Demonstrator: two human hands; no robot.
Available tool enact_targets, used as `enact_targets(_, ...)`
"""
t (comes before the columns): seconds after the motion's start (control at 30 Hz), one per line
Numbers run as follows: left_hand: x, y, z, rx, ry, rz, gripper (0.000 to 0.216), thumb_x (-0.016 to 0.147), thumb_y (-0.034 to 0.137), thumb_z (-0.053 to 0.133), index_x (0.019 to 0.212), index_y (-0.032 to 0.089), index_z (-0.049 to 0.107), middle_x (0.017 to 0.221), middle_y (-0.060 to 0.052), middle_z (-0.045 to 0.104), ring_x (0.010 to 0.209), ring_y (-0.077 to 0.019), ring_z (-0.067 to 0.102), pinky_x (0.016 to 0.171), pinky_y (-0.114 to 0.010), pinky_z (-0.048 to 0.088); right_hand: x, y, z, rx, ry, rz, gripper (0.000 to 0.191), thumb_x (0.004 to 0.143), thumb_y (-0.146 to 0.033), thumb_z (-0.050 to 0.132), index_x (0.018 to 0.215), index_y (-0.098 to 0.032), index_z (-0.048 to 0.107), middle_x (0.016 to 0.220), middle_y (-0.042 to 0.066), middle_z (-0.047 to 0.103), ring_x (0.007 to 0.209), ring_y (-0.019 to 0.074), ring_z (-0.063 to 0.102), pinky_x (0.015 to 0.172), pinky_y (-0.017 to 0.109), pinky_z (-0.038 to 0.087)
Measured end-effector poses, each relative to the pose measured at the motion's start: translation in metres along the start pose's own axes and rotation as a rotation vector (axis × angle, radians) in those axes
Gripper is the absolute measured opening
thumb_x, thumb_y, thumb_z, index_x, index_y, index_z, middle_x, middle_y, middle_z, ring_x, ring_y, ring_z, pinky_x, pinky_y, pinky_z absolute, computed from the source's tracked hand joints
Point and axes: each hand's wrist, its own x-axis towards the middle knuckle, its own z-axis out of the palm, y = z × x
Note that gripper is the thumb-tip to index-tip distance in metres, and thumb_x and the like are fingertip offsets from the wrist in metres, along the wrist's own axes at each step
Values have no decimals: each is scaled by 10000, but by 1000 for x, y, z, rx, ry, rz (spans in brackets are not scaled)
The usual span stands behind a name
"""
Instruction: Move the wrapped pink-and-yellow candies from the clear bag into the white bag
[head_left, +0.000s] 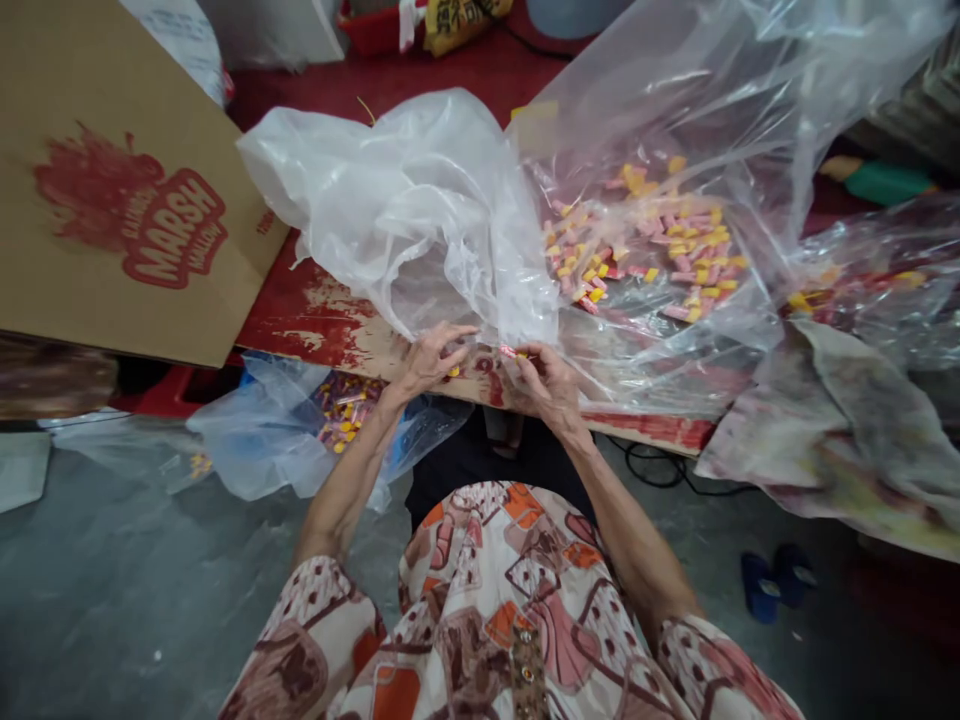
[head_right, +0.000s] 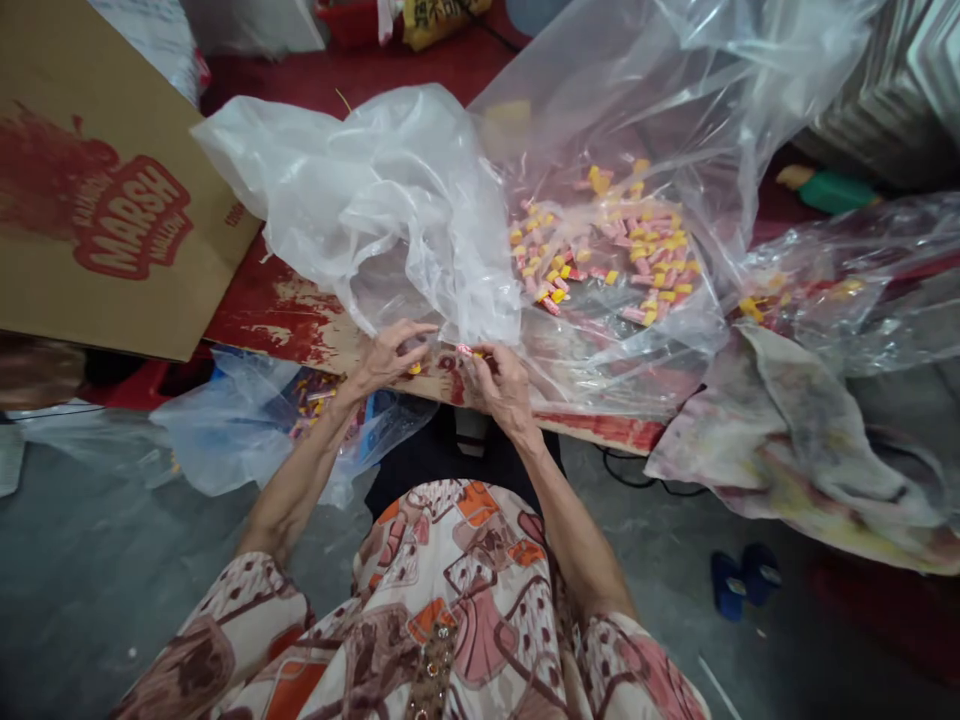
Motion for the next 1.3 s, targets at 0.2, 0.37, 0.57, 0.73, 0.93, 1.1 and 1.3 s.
enact_targets(0.2,3,32,-26,-69,-262,50,319,1057,400,722,1304,225,823,1179,-85,811,1041,-222,749,944,-318,586,5,-6,6,265,-186,54,379,1061,-626,660,1148,-258,665,971,23,754,803,201,692,753,341,566)
enact_targets(0.37,7,38,-26,-152,-147,-197,343,1013,493,756,1148,182,806,984,-46,807,818,-190,721,751,-272,559,1,-4,25,228,-160,-56,208,1101,-470,609,1098,-266,647,1065,56,731,938,237,711,837,386,624)
enact_targets(0.57,-3,54,13,255,-224,-105,88,1062,267,635,1077,203,694,1037,-80,784,932,-227,741,815,-304,522,-10,0,10,-71,111,-160,257,1166,-339,464,1182,-233,698,1310,137,721,1211,256,698,1070,417,594)
enact_targets(0.73,6,57,8,217,-314,-131,83,1059,304,644,1098,231,642,1012,-39,775,940,-221,740,842,-303,531,-14,15,-47,-248,343,8,468,1216,-531,377,1112,-236,725,1001,79,757,933,227,699,934,386,591)
enact_targets(0.93,6,63,17,274,-184,-190,82,1034,263,686,1081,245,621,1022,-42,801,960,-226,772,816,-291,534,-18,36,-94,-410,515,65,364,1147,-413,401,1137,-220,710,928,79,724,854,257,681,911,455,619)
enact_targets(1.1,11,60,30,195,-99,-83,93,1030,290,704,1072,237,640,1051,-71,790,976,-239,765,787,-304,530,8,42,-102,-429,517,-132,350,1077,-220,411,1290,-230,687,1306,174,693,1285,321,667,1148,564,568)
enact_targets(1.3,1,54,12,-25,-74,-163,133,996,315,748,1007,225,650,894,0,723,821,-175,676,791,-278,529,75,58,-90,-488,334,-65,313,1081,-199,471,1325,-215,666,1299,156,691,1280,311,657,1151,534,558)
